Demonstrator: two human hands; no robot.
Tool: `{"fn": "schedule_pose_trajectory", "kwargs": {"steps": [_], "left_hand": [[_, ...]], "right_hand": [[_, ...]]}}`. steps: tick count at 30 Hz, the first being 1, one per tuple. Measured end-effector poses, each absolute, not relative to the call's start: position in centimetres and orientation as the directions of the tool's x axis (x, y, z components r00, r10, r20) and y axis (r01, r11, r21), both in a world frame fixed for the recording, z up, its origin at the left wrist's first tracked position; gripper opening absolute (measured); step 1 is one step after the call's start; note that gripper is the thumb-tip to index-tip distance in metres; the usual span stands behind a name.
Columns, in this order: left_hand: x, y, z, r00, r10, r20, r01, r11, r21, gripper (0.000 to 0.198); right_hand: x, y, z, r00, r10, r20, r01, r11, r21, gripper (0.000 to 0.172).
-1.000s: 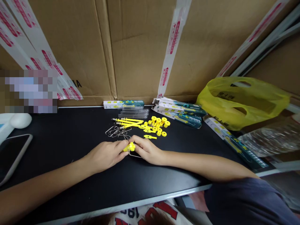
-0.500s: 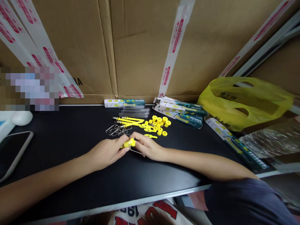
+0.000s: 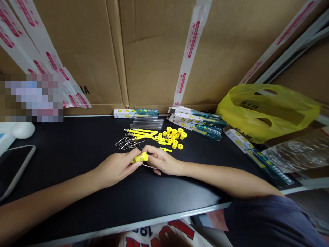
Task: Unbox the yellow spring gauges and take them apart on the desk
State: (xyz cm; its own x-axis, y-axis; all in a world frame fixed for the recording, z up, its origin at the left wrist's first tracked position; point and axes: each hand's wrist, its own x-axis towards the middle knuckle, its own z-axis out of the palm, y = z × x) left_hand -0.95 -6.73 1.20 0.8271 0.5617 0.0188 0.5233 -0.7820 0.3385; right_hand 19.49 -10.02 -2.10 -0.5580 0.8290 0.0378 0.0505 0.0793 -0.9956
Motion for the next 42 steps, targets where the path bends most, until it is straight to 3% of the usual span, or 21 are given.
{"fn": "schedule_pose_trajectory", "kwargs": {"steps": [6, 10, 13, 19, 23, 30, 38, 42], "left_hand": [[-0.9, -7.4, 0.4, 0.824, 0.561, 0.076, 0.543, -0.821, 0.175, 0.02], [-0.9, -7.7, 0.3, 0.823, 0.563, 0.072, 0.551, -0.823, 0.135, 0.019], [-1.0, -7.6, 0.7, 0.822, 0.569, 0.029, 0.556, -0.812, 0.177, 0.021], [-1.1, -6.6, 1.7, 0.839, 0.537, -0.088, 0.513, -0.729, 0.453, 0.027], [-1.2, -6.3, 1.7, 0.85, 0.517, -0.107, 0.483, -0.682, 0.549, 0.027], [-0.9, -6.6, 1.3, 0.829, 0.555, -0.07, 0.526, -0.732, 0.433, 0.023], [-0.7, -6.8, 1.1, 0.813, 0.578, -0.075, 0.543, -0.706, 0.455, 0.029], [-0.4, -7.7, 1.3, 0.773, 0.626, -0.109, 0.618, -0.702, 0.355, 0.023]], "right_hand": [[18.9, -11.0, -2.0, -0.472, 0.879, 0.058, 0.09, 0.114, -0.989, 0.018], [19.1, -10.9, -1.9, -0.477, 0.879, 0.015, 0.115, 0.078, -0.99, 0.017], [19.3, -10.7, -1.8, -0.503, 0.864, -0.009, 0.126, 0.063, -0.99, 0.016], [19.5, -10.0, -2.2, -0.597, 0.802, -0.005, -0.001, -0.007, -1.0, 0.021], [19.6, -9.9, -2.3, -0.624, 0.781, 0.003, -0.05, -0.036, -0.998, 0.021], [20.1, -10.2, -1.9, -0.548, 0.835, 0.052, 0.152, 0.161, -0.975, 0.011], [19.5, -10.2, -2.8, -0.479, 0.871, 0.112, 0.016, 0.136, -0.991, 0.018], [19.3, -10.2, -3.2, -0.503, 0.857, 0.117, -0.029, 0.119, -0.992, 0.02]]}}
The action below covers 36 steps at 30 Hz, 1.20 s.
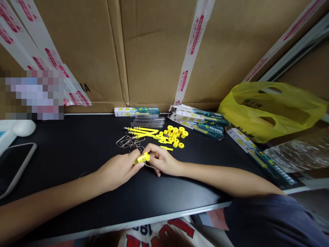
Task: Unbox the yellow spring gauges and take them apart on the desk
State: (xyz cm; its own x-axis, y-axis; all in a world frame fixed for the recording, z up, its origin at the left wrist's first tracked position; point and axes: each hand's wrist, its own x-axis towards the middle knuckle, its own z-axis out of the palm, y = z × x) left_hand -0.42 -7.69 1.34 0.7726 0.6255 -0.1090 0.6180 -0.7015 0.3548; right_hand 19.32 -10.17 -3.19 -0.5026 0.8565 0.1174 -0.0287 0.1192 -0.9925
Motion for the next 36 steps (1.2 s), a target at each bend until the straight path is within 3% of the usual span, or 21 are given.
{"fn": "schedule_pose_trajectory", "kwargs": {"steps": [4, 7, 14, 19, 22, 30, 33, 36], "left_hand": [[-0.3, -8.3, 1.4, 0.753, 0.65, -0.101, 0.653, -0.721, 0.233, 0.019], [-0.4, -8.1, 1.3, 0.757, 0.648, -0.078, 0.648, -0.731, 0.213, 0.019], [-0.9, -7.3, 1.6, 0.831, 0.554, -0.05, 0.513, -0.727, 0.456, 0.028], [-1.0, -7.0, 1.6, 0.851, 0.52, -0.069, 0.471, -0.7, 0.537, 0.031], [-1.0, -7.1, 1.6, 0.836, 0.545, -0.069, 0.504, -0.711, 0.49, 0.03], [-0.1, -8.5, 1.2, 0.723, 0.685, -0.086, 0.69, -0.711, 0.134, 0.016], [0.0, -8.3, 1.0, 0.715, 0.697, -0.053, 0.698, -0.706, 0.119, 0.018], [-0.1, -7.8, 1.2, 0.734, 0.679, -0.038, 0.669, -0.711, 0.218, 0.019]], "right_hand": [[19.4, -10.1, -3.2, -0.51, 0.856, 0.089, 0.031, 0.121, -0.992, 0.02], [19.6, -10.1, -3.2, -0.509, 0.855, 0.1, 0.06, 0.151, -0.987, 0.019], [20.2, -10.2, -2.8, -0.58, 0.802, 0.138, 0.111, 0.246, -0.963, 0.022], [20.1, -10.5, -2.8, -0.587, 0.798, 0.136, 0.11, 0.245, -0.963, 0.024], [19.8, -10.6, -2.9, -0.551, 0.83, 0.087, 0.08, 0.156, -0.985, 0.023], [19.1, -10.5, -2.9, -0.454, 0.882, 0.124, 0.02, 0.15, -0.989, 0.026], [19.0, -10.4, -3.0, -0.426, 0.899, 0.103, -0.03, 0.1, -0.995, 0.027], [19.0, -10.2, -3.1, -0.45, 0.889, 0.08, -0.072, 0.053, -0.996, 0.028]]}}
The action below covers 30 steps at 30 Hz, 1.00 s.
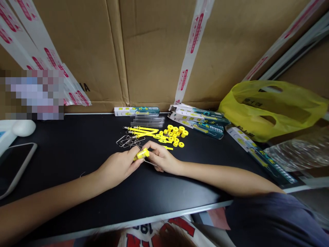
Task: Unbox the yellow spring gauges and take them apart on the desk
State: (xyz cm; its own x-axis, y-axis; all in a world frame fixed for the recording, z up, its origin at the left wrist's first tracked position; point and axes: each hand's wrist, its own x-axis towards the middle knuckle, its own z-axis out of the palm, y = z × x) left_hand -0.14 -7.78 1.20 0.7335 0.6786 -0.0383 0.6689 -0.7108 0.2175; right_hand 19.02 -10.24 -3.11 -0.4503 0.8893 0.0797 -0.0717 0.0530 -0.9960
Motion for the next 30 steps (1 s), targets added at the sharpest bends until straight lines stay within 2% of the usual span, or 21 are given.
{"fn": "schedule_pose_trajectory", "kwargs": {"steps": [3, 5, 9, 11, 13, 15, 17, 19, 22, 26, 30], "left_hand": [[-0.4, -7.5, 1.5, 0.786, 0.617, -0.039, 0.588, -0.726, 0.356, 0.021], [-0.5, -7.4, 1.5, 0.801, 0.597, -0.043, 0.561, -0.724, 0.401, 0.023], [-0.4, -7.3, 1.3, 0.734, 0.678, -0.05, 0.649, -0.677, 0.346, 0.019], [-0.5, -7.0, 1.1, 0.706, 0.708, -0.025, 0.672, -0.657, 0.341, 0.019], [-0.6, -6.8, 0.9, 0.703, 0.712, 0.003, 0.663, -0.656, 0.36, 0.019], [-0.6, -6.6, 0.8, 0.704, 0.71, 0.005, 0.663, -0.66, 0.353, 0.02], [-0.6, -6.8, 0.7, 0.701, 0.713, -0.009, 0.681, -0.665, 0.306, 0.018], [-0.4, -7.1, 0.7, 0.691, 0.722, -0.032, 0.708, -0.669, 0.225, 0.016], [0.0, -7.5, 0.9, 0.685, 0.724, -0.076, 0.727, -0.674, 0.131, 0.015], [0.4, -7.7, 1.2, 0.693, 0.714, -0.1, 0.721, -0.687, 0.092, 0.015], [0.6, -7.8, 1.1, 0.682, 0.726, -0.085, 0.731, -0.68, 0.058, 0.016]], "right_hand": [[19.1, -10.1, -3.2, -0.478, 0.872, 0.108, -0.058, 0.092, -0.994, 0.029], [19.2, -10.1, -3.2, -0.492, 0.863, 0.118, -0.045, 0.11, -0.993, 0.03], [19.2, -10.5, -2.5, -0.494, 0.867, 0.069, 0.049, 0.107, -0.993, 0.027], [19.4, -10.8, -2.1, -0.416, 0.894, 0.166, 0.177, 0.258, -0.95, 0.025], [19.6, -11.0, -1.8, -0.333, 0.865, 0.374, 0.357, 0.483, -0.799, 0.025], [19.7, -11.0, -1.8, -0.345, 0.757, 0.554, 0.544, 0.643, -0.539, 0.025], [19.7, -10.9, -2.0, -0.446, 0.657, 0.607, 0.652, 0.704, -0.284, 0.021], [19.6, -10.8, -2.3, -0.526, 0.593, 0.61, 0.668, 0.732, -0.136, 0.019], [19.4, -10.7, -2.6, -0.553, 0.547, 0.628, 0.63, 0.768, -0.114, 0.026], [19.4, -10.7, -2.8, -0.551, 0.549, 0.629, 0.596, 0.786, -0.164, 0.031], [19.4, -10.9, -2.8, -0.536, 0.558, 0.634, 0.582, 0.788, -0.202, 0.028]]}}
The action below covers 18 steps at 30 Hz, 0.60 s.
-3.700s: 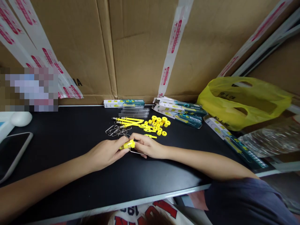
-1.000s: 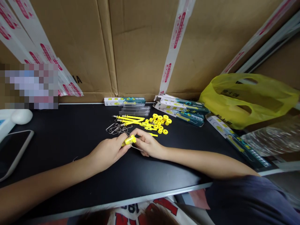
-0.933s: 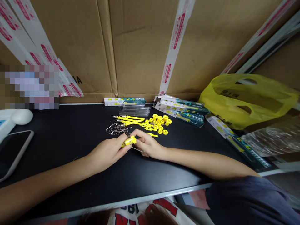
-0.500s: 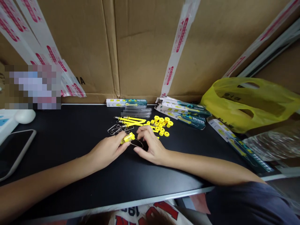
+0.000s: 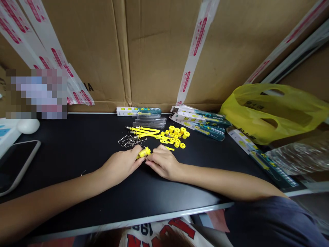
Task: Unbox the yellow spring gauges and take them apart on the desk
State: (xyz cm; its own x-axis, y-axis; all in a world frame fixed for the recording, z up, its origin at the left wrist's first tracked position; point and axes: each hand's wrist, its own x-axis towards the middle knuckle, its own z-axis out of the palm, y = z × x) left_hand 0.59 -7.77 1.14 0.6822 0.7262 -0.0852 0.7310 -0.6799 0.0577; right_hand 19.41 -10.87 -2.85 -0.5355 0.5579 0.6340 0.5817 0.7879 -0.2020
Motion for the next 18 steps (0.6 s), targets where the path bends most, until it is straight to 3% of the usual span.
{"fn": "schedule_pose_trajectory", "kwargs": {"steps": [4, 13, 15, 18], "left_hand": [[0.62, -7.9, 0.88, 0.675, 0.736, -0.059, 0.737, -0.675, 0.015, 0.015], [0.22, -7.8, 1.19, 0.689, 0.72, -0.082, 0.724, -0.682, 0.104, 0.015], [0.17, -7.81, 1.36, 0.695, 0.716, -0.073, 0.718, -0.684, 0.129, 0.015], [0.03, -7.96, 1.54, 0.712, 0.7, -0.057, 0.698, -0.696, 0.167, 0.015]], "right_hand": [[19.21, -11.08, -2.81, -0.494, 0.594, 0.635, 0.599, 0.762, -0.246, 0.027], [19.28, -11.12, -2.39, -0.518, 0.59, 0.619, 0.584, 0.773, -0.248, 0.025], [19.53, -11.12, -2.24, -0.477, 0.626, 0.617, 0.556, 0.759, -0.339, 0.023], [19.86, -10.97, -2.17, -0.341, 0.743, 0.576, 0.464, 0.666, -0.584, 0.016]]}}
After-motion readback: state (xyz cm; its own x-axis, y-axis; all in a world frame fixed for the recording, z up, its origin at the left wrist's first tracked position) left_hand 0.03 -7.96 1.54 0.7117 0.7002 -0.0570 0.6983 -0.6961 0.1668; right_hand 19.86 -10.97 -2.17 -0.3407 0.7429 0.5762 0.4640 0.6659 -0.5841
